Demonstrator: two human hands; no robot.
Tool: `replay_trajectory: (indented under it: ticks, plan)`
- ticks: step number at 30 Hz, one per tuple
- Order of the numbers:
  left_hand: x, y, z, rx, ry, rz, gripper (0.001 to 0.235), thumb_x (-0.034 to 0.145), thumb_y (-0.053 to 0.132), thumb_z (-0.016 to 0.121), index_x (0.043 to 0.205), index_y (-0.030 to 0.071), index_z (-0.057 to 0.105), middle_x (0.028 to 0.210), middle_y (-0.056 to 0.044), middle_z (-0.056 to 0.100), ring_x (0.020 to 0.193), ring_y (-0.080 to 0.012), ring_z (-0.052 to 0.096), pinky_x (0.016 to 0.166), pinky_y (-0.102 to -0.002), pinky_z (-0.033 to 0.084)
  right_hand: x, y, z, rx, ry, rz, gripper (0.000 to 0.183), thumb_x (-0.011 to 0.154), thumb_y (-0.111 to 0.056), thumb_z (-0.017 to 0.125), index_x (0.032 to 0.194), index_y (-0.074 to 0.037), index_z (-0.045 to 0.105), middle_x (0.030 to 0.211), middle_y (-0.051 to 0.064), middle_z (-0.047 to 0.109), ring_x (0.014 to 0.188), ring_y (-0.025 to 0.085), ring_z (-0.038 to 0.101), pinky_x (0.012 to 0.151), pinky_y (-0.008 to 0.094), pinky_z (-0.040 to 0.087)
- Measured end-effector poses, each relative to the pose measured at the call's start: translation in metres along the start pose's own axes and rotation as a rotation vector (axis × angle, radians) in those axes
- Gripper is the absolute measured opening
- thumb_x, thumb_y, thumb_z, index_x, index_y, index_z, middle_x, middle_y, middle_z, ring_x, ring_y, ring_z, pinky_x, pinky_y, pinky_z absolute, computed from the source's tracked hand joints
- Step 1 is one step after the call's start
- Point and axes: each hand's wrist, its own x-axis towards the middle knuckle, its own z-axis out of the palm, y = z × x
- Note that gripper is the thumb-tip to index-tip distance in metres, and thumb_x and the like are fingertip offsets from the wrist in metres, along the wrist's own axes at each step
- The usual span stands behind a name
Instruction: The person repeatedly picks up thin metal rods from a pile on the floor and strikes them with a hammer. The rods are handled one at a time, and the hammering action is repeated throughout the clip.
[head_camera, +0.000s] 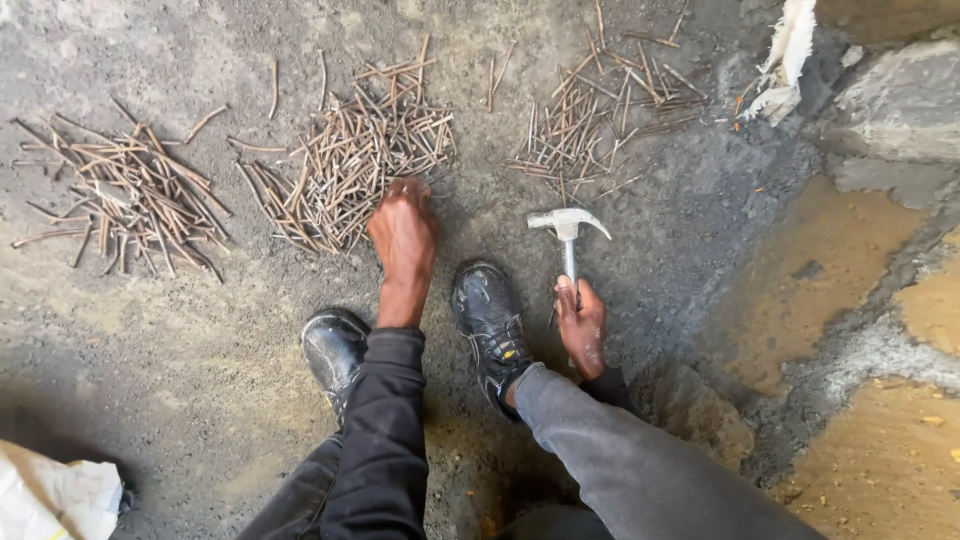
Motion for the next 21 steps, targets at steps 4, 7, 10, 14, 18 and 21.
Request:
replay_trajectory:
  ticks: [4, 7, 10, 14, 18, 21]
  plan:
    - [-0.017, 0.075, -0.058, -0.373, 0.113, -0.103, 0.010, 0.115, 0.025, 0.084, 0.114, 0.015, 0.086, 0.097, -0.008, 0.081, 0.094, -0.0416, 0.084, 0.083, -0.053, 0.066, -0.003, -0.005, 0.000, 0.049, -0.003, 0.029, 0.038, 0.124, -0.039, 0.074, 0.097, -0.012, 0.073, 0.065, 0.000, 0.065, 0.052, 0.007, 0.057, 0.049, 0.024, 0.047]
    - [-0.038, 0.109, -0.045, -0.804, 0.218, -0.423, 0.005, 0.111, 0.019, 0.089, 0.110, 0.014, 0.089, 0.074, 0.008, 0.045, 0.074, -0.0112, 0.051, 0.073, -0.031, 0.048, -0.004, -0.009, 0.000, 0.090, -0.009, 0.026, 0.037, 0.125, -0.040, 0.073, 0.100, -0.013, 0.074, 0.063, -0.002, 0.062, 0.048, 0.005, 0.056, 0.046, 0.022, 0.045]
    - [-0.068, 0.099, -0.001, -1.185, 0.003, -1.082, 0.030, 0.115, 0.041, 0.082, 0.135, 0.018, 0.084, 0.139, -0.016, 0.075, 0.106, -0.0305, 0.063, 0.092, -0.050, 0.056, -0.008, -0.013, -0.002, 0.101, -0.018, 0.029, 0.036, 0.124, -0.039, 0.074, 0.101, -0.011, 0.075, 0.062, -0.003, 0.061, 0.047, 0.004, 0.054, 0.044, 0.021, 0.043]
    - [-0.074, 0.088, -0.009, -1.057, 0.120, -0.895, 0.023, 0.109, 0.036, 0.090, 0.108, 0.012, 0.087, 0.090, -0.010, 0.073, 0.088, -0.0224, 0.066, 0.080, -0.040, 0.050, 0.004, -0.008, 0.001, 0.143, -0.036, 0.021, 0.034, 0.124, -0.037, 0.074, 0.103, -0.010, 0.076, 0.063, -0.002, 0.060, 0.046, 0.004, 0.053, 0.044, 0.021, 0.044]
    - [-0.051, 0.054, -0.046, -0.464, -0.025, -0.162, 0.015, 0.102, 0.023, 0.098, 0.114, 0.024, 0.090, 0.088, -0.003, 0.064, 0.089, -0.0411, 0.080, 0.087, -0.053, 0.066, -0.002, -0.005, -0.002, 0.144, -0.037, 0.038, 0.034, 0.124, -0.037, 0.074, 0.104, -0.010, 0.076, 0.063, -0.003, 0.061, 0.046, 0.003, 0.053, 0.044, 0.021, 0.044]
    - [-0.020, 0.021, -0.038, -0.253, -0.315, 0.060, 0.016, 0.100, 0.021, 0.097, 0.114, 0.023, 0.092, 0.119, -0.014, 0.072, 0.107, -0.0534, 0.079, 0.094, -0.066, 0.067, 0.002, 0.002, -0.002, 0.138, -0.058, 0.011, 0.034, 0.125, -0.036, 0.073, 0.105, -0.009, 0.075, 0.064, -0.002, 0.061, 0.047, 0.004, 0.055, 0.044, 0.021, 0.044]
